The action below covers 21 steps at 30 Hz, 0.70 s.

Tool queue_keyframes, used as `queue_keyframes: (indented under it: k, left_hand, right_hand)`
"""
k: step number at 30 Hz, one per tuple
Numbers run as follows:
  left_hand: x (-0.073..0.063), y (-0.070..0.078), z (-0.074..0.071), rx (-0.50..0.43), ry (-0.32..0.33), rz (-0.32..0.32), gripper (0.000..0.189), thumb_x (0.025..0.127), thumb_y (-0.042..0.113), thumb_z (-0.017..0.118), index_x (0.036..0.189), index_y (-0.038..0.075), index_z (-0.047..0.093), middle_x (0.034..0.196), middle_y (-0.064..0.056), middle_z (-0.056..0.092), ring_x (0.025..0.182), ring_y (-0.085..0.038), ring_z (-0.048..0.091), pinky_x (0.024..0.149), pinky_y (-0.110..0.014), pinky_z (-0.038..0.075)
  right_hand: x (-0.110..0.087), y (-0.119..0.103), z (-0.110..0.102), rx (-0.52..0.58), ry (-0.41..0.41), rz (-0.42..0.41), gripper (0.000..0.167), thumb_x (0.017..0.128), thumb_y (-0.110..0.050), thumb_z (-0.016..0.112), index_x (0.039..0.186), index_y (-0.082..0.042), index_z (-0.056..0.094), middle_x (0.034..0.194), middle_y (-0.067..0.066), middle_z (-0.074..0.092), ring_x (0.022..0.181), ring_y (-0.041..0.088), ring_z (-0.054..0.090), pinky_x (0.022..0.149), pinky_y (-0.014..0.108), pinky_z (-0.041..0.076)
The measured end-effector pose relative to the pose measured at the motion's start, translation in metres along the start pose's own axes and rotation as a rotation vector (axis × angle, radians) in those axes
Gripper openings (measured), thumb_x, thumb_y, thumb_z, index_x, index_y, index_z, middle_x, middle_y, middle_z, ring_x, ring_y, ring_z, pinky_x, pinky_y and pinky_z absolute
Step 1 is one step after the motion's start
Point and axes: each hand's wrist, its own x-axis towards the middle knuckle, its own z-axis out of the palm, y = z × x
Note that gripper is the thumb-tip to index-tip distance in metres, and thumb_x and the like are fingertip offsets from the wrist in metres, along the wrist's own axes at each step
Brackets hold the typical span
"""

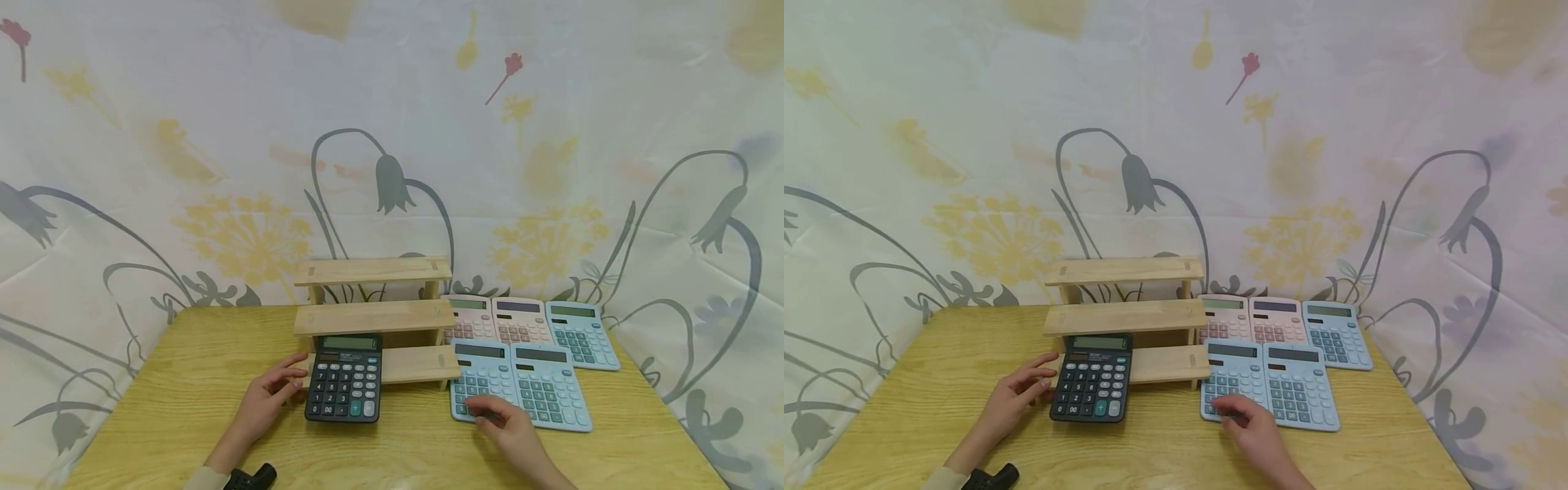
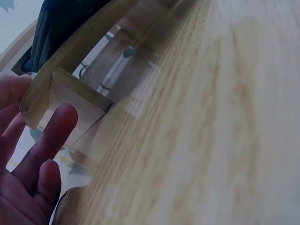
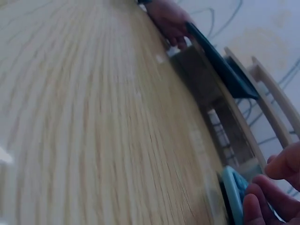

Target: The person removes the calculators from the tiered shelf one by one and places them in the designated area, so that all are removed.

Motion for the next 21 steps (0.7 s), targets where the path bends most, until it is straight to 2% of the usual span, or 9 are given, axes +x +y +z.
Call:
queue_keyframes:
  k: [5, 10, 13, 21]
  left_hand:
    - [0.0, 0.001, 0.0, -0.009, 0.001, 0.005, 0.014, 0.095, 0.002, 0.064, 0.107, -0.003, 0.072, 0.141, -0.025, 0.052, 0.092, -0.012, 0.07, 0.071, -0.033, 0.059]
    - [-0.001, 0.0, 0.0, -0.011, -0.004, 0.019, 0.015, 0.096, 0.002, 0.063, 0.108, -0.004, 0.071, 0.14, -0.026, 0.052, 0.092, -0.012, 0.069, 0.07, -0.034, 0.059]
    - [-0.001, -0.001, 0.0, 0.0, 0.006, 0.007, 0.015, 0.096, 0.002, 0.064, 0.107, -0.002, 0.072, 0.14, -0.025, 0.053, 0.093, -0.012, 0.069, 0.071, -0.033, 0.059]
    - [0.0, -0.001, -0.001, 0.024, -0.001, -0.019, 0.014, 0.096, 0.004, 0.065, 0.107, 0.001, 0.073, 0.142, -0.02, 0.053, 0.099, -0.009, 0.068, 0.074, -0.03, 0.058]
  right_hand:
    - [0.002, -0.003, 0.015, 0.043, -0.098, -0.045, 0.027, 0.092, 0.004, 0.064, 0.118, 0.005, 0.067, 0.117, 0.019, 0.066, 0.102, 0.012, 0.063, 0.083, 0.025, 0.054]
    - [0.005, -0.01, 0.031, 0.042, -0.151, -0.08, 0.026, 0.091, 0.004, 0.064, 0.117, 0.004, 0.068, 0.116, 0.019, 0.067, 0.101, 0.013, 0.063, 0.084, 0.025, 0.053]
    - [0.007, -0.014, 0.04, 0.051, -0.18, -0.096, 0.027, 0.09, 0.004, 0.064, 0.116, 0.003, 0.068, 0.116, 0.019, 0.067, 0.101, 0.013, 0.063, 0.085, 0.025, 0.053]
    - [0.014, -0.023, 0.061, 0.101, -0.235, -0.075, 0.03, 0.091, 0.004, 0.062, 0.121, 0.006, 0.066, 0.119, 0.021, 0.066, 0.104, 0.023, 0.064, 0.087, 0.025, 0.052]
